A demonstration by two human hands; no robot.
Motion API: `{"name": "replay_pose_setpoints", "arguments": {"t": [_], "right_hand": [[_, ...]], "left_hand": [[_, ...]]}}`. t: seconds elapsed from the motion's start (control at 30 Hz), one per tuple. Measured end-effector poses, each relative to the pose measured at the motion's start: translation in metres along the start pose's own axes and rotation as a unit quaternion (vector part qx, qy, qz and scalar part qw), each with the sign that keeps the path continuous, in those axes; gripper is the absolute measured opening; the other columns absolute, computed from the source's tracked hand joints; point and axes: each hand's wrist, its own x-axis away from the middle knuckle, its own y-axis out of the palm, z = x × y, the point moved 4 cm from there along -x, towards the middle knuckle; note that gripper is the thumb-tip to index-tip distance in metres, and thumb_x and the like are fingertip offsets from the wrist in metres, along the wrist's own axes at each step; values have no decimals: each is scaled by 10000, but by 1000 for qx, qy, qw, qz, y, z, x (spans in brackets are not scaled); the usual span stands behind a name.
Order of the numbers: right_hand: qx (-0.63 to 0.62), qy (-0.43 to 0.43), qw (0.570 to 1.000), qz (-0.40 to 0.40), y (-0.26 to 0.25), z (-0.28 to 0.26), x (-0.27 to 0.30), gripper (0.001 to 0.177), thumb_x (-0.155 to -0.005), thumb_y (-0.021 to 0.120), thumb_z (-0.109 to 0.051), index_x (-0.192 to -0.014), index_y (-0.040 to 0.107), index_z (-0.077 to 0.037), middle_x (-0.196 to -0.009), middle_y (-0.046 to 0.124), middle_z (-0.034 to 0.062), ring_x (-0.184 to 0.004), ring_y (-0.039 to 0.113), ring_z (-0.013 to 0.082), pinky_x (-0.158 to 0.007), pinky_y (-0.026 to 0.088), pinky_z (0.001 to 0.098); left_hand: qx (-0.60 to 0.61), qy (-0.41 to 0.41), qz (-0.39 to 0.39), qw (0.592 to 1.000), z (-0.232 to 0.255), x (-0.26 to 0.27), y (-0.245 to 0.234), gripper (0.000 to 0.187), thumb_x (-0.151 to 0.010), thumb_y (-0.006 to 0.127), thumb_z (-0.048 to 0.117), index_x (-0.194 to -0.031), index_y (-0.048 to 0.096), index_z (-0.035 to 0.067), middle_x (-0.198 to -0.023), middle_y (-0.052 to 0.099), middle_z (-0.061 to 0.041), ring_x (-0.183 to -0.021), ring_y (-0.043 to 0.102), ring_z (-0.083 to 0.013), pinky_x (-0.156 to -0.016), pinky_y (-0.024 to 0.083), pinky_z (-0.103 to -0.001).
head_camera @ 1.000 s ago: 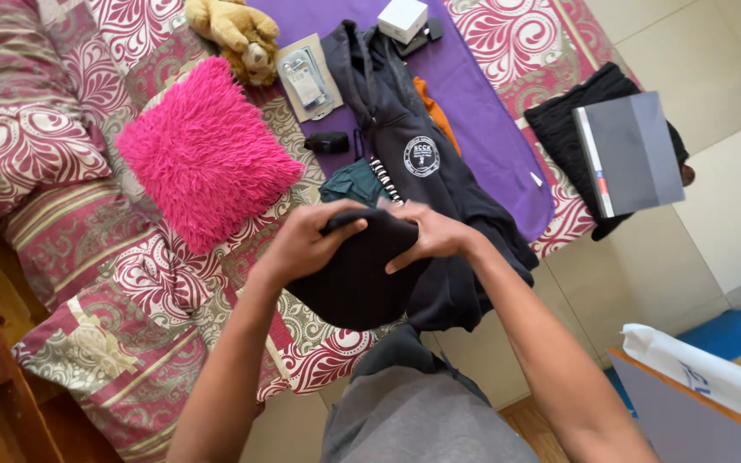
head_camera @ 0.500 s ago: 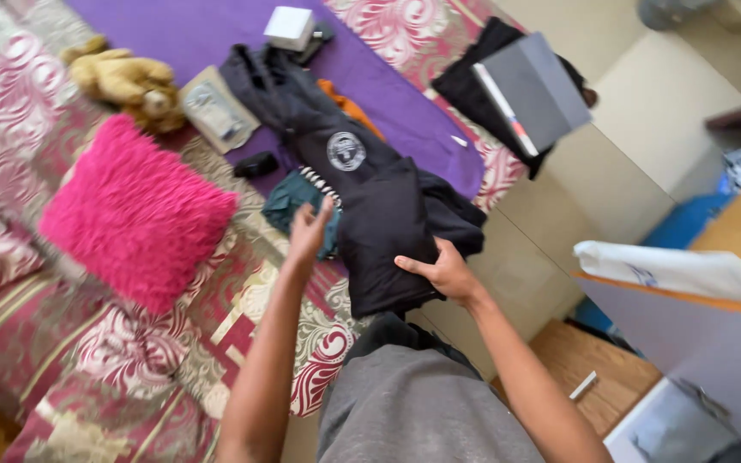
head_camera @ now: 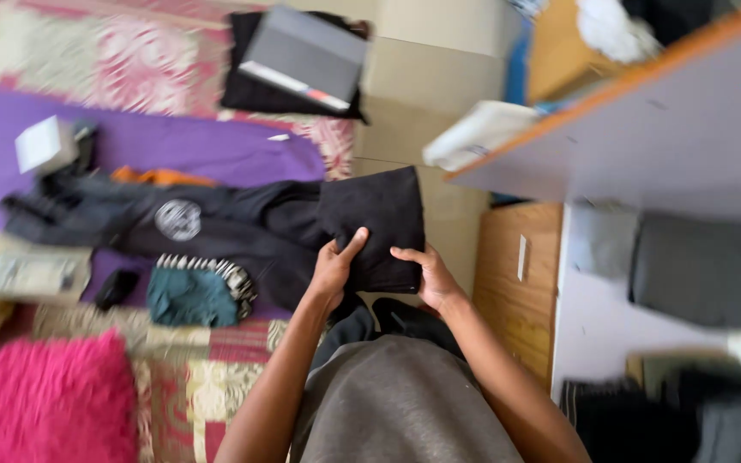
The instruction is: Fold various pieces of clothing on the bed and organize them on a closet shelf.
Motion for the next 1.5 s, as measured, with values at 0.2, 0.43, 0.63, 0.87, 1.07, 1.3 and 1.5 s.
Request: {"name": "replay_pose_setpoints", "arguments": {"t": [0.2,0.43,0.63,0.87,1.07,1.3,1.5], "right_hand": [[-67,-68,988,124,-74,-23,69,761,-836,786,-348,-1476,471,-83,-1359,616,91,-1227,620,225,-1014,531,417],[-345,-225,901,132,-152,-19,137,719,-849,752,-393,-1437,506,-61,-1350,667,103,-1225,633,241,-1003,539,402],[-405,-215,836,301,-255,22,158,417,-898,806,-134,-1271,647,-41,-1172,710,40,-1062,689,176,-920,544,331],[-457,-234,795,323,-346,-13,207,446,-856,780,-111,-1266,628,-20,-1222,683,90,-1088,700,216,-948,578,353],[-472,-262,779,319,-450,-34,190,570,-887,765,-106,-1344,503,113,-1364,597,219,-1268,624,303,-1061,498,386],[-438,-241,792,351,-590,-32,102,770,-877,779,-264,-1461,388,50,-1467,505,215,-1350,545,328,-1061,488,418],[-309,-100,823,467,-631,-2,83,917,-829,780,-448,-1569,337,-140,-1569,447,69,-1426,437,246,-1110,427,393]], "left_hand": [[-34,-92,-83,992,-40,-8,98,430,-932,717,308,-1212,684,-16,-1167,733,-131,-1011,716,-214,-900,582,-371],[18,-162,-61,985,-115,-10,202,598,-874,761,365,-1318,625,-12,-1301,688,-153,-1183,660,-280,-1010,534,-416],[-167,-124,9,978,-198,-12,287,584,-842,807,308,-1306,608,13,-1296,669,-147,-1194,642,-284,-1035,524,-432],[44,-298,-129,945,-269,-85,361,528,-918,703,347,-1313,633,3,-1328,682,-148,-1194,643,-313,-1060,480,-443],[-36,-266,-167,949,-326,-180,426,496,-935,703,317,-1322,626,15,-1337,667,-144,-1236,614,-320,-1101,472,-457],[-221,-143,-31,964,-386,-294,461,608,-938,715,409,-1420,544,81,-1421,608,-94,-1305,551,-265,-1130,397,-441],[-402,20,66,913,-410,-293,451,716,-878,787,369,-1459,446,126,-1326,622,-102,-1214,607,-248,-1041,496,-384]]}}
